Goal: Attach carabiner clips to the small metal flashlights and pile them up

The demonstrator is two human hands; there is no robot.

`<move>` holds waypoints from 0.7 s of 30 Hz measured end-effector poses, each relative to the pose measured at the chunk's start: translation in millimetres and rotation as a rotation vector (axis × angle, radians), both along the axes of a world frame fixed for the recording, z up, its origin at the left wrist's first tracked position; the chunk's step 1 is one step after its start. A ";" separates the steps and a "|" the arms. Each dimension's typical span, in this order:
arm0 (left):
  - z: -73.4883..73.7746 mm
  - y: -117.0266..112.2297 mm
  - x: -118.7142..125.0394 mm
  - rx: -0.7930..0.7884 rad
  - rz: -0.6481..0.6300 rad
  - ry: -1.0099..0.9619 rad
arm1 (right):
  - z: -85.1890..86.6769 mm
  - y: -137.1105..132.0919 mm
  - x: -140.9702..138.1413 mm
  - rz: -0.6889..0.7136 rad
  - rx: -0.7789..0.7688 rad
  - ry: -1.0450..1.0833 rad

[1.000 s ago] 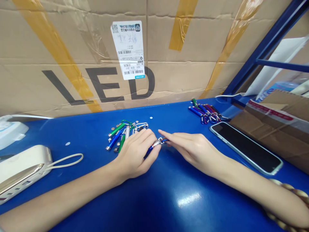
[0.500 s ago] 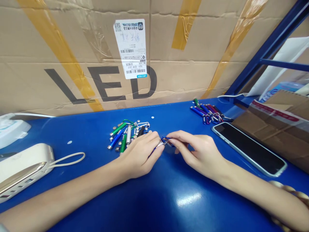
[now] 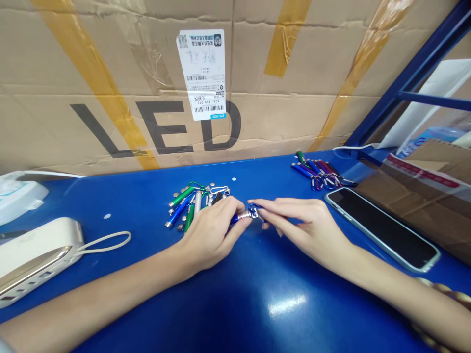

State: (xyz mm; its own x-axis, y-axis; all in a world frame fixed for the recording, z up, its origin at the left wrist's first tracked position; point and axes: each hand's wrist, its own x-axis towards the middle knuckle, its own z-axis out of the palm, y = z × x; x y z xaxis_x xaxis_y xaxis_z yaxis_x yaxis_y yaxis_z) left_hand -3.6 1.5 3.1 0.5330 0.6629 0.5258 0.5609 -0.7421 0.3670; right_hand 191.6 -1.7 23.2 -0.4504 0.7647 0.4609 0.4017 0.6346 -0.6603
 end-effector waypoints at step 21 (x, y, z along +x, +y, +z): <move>-3.8 -0.4 -0.3 0.012 0.147 0.077 | -3.3 9.7 3.5 0.088 -0.423 0.037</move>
State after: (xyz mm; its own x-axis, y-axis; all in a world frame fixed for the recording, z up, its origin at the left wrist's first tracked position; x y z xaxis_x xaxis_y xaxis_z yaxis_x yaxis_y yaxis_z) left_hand -3.9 1.0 -0.7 0.4698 0.7307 0.4953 0.6896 -0.6541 0.3108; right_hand 195.1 8.0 19.9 -0.5111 0.8493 0.1319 0.3297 0.3355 -0.8825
